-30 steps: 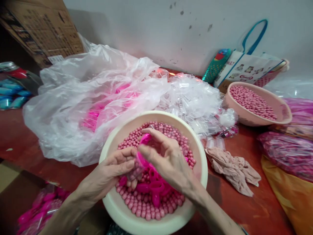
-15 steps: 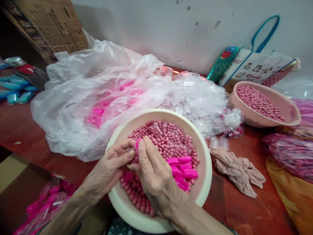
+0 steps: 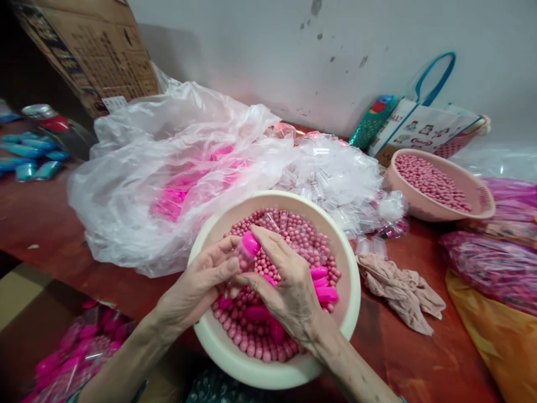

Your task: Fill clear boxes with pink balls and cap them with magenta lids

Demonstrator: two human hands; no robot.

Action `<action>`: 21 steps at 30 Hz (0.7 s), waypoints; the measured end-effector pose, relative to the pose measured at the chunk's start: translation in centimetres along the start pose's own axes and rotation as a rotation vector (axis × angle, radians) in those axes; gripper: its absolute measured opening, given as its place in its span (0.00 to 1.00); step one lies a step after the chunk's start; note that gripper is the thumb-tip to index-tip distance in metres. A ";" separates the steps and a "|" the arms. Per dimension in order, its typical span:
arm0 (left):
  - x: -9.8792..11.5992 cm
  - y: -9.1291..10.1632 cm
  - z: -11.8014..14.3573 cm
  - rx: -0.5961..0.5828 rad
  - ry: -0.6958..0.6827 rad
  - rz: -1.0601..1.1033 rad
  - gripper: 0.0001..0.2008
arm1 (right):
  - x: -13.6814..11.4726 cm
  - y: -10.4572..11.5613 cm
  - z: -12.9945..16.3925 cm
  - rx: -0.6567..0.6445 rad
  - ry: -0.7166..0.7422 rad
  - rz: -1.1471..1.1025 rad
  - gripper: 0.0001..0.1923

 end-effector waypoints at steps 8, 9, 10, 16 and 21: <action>1.1 -0.3 0.2 0.018 -0.080 -0.283 0.18 | -1.6 -0.8 0.4 -0.106 0.120 0.282 0.31; 1.2 -0.3 0.3 0.022 -0.094 -0.298 0.16 | -1.7 -0.5 0.3 -0.113 0.126 0.253 0.29; 1.2 -0.3 0.3 0.017 -0.096 -0.306 0.15 | -1.6 -0.2 0.1 -0.129 0.124 0.211 0.27; 0.0 -1.2 0.3 -0.119 0.043 -0.339 0.12 | 1.7 1.7 -1.6 -0.115 -0.235 -0.288 0.18; -0.8 -1.6 0.5 -0.137 0.197 -0.528 0.14 | 3.4 -0.4 -2.7 -0.187 -0.509 -0.580 0.19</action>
Point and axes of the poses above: each hand's wrist, its own z-axis away from the middle knuckle, its own y-axis out of the back of the hand, x = y × z, the point moved 8 cm from there along -z, towards the middle knuckle, and after that the axes turned 14 degrees about -x, right-handed, at the moved point
